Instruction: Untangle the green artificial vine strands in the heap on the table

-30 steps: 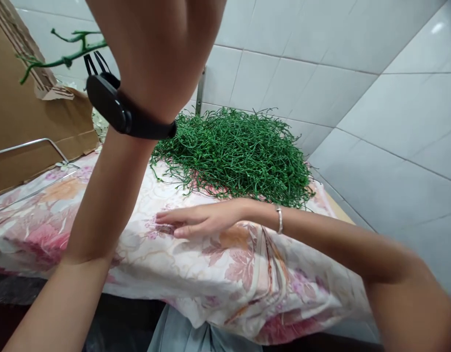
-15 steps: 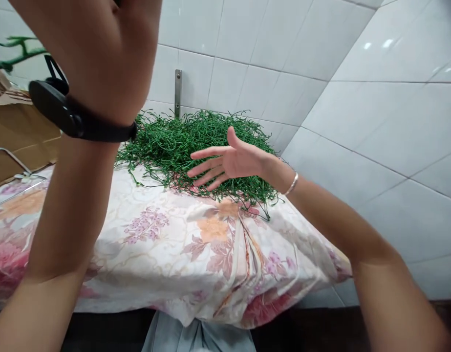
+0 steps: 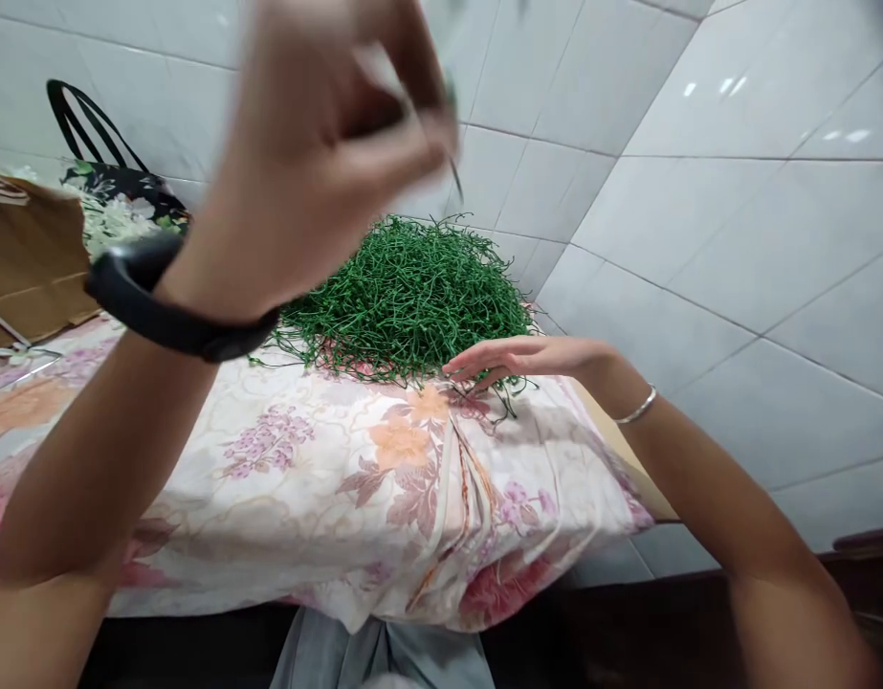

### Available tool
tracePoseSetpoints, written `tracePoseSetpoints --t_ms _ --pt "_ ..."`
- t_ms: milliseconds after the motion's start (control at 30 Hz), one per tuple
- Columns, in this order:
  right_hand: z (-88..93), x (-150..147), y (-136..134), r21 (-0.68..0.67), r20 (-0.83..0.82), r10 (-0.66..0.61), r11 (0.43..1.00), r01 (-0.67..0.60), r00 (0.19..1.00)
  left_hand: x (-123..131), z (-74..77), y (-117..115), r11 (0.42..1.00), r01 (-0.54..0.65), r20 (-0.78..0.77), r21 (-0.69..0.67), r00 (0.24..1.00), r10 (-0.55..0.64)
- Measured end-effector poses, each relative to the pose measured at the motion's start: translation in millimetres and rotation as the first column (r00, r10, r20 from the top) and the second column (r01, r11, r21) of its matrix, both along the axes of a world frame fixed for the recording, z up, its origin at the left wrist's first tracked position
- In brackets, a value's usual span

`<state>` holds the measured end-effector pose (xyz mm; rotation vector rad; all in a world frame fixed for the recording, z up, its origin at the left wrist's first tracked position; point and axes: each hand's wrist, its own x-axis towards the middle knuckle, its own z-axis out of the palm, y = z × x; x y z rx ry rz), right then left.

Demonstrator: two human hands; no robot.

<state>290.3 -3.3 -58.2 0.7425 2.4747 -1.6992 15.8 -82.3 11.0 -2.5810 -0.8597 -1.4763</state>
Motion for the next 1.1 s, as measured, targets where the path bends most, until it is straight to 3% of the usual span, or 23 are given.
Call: tracePoseSetpoints --t_ms 67,167,233,300,400,467,567,633,800,867,1033,1100 --pt "8.9 -0.7 -7.5 0.049 -0.021 -0.018 0.999 0.019 1.000 21.1 -12.8 -2.2 0.994 -0.001 -0.252 -0.112 0.967 -0.028" --pt "14.7 -6.5 -20.0 0.138 -0.077 -0.124 0.981 0.134 0.989 33.5 -43.9 7.8 0.977 -0.031 -0.446 -0.211 0.893 -0.068" --pt "11.1 -14.5 -28.8 0.208 -0.175 -0.243 0.938 0.277 0.954 31.2 -68.5 15.3 0.958 -0.050 -0.502 -0.282 0.859 -0.103" --pt "1.9 -26.1 -37.4 0.304 -0.327 -0.389 0.820 0.486 0.861 25.1 -92.0 19.7 0.910 -0.036 -0.457 -0.414 0.872 -0.173" --pt "-18.9 -47.4 -48.6 0.449 -0.503 -0.477 0.569 0.689 0.721 17.4 -118.9 21.6 0.825 0.018 -0.244 -0.565 0.951 -0.188" --pt "-35.2 -60.7 -53.4 0.468 -0.579 -0.439 0.511 0.721 0.687 15.8 -129.8 21.8 0.767 0.062 -0.084 -0.638 0.985 -0.149" --pt "-57.6 -73.6 -56.4 0.453 -0.652 -0.387 0.493 0.743 0.653 17.6 -138.1 22.2 0.699 0.141 0.078 -0.701 0.990 -0.121" --pt "-68.1 -76.3 -56.0 0.489 -0.645 -0.369 0.473 0.733 0.669 19.2 -141.4 22.1 0.691 0.172 0.119 -0.702 0.985 -0.124" --pt "-78.2 -72.5 -49.0 0.680 -0.494 -0.213 0.510 0.527 0.843 19.3 -147.8 21.2 0.724 0.177 0.105 -0.667 0.984 -0.143" --pt "-80.2 -70.9 -45.1 0.690 -0.470 -0.181 0.535 0.487 0.864 18.8 -148.4 21.1 0.729 0.168 0.070 -0.663 0.984 -0.164" --pt "-82.8 -69.6 -42.0 0.612 -0.556 -0.227 0.539 0.579 0.799 19.4 -144.5 19.9 0.694 0.223 0.178 -0.685 0.974 -0.137" --pt "-82.1 -69.5 -44.0 0.592 -0.586 -0.257 0.511 0.623 0.768 19.9 -142.6 18.8 0.711 0.212 0.196 -0.670 0.975 -0.105"
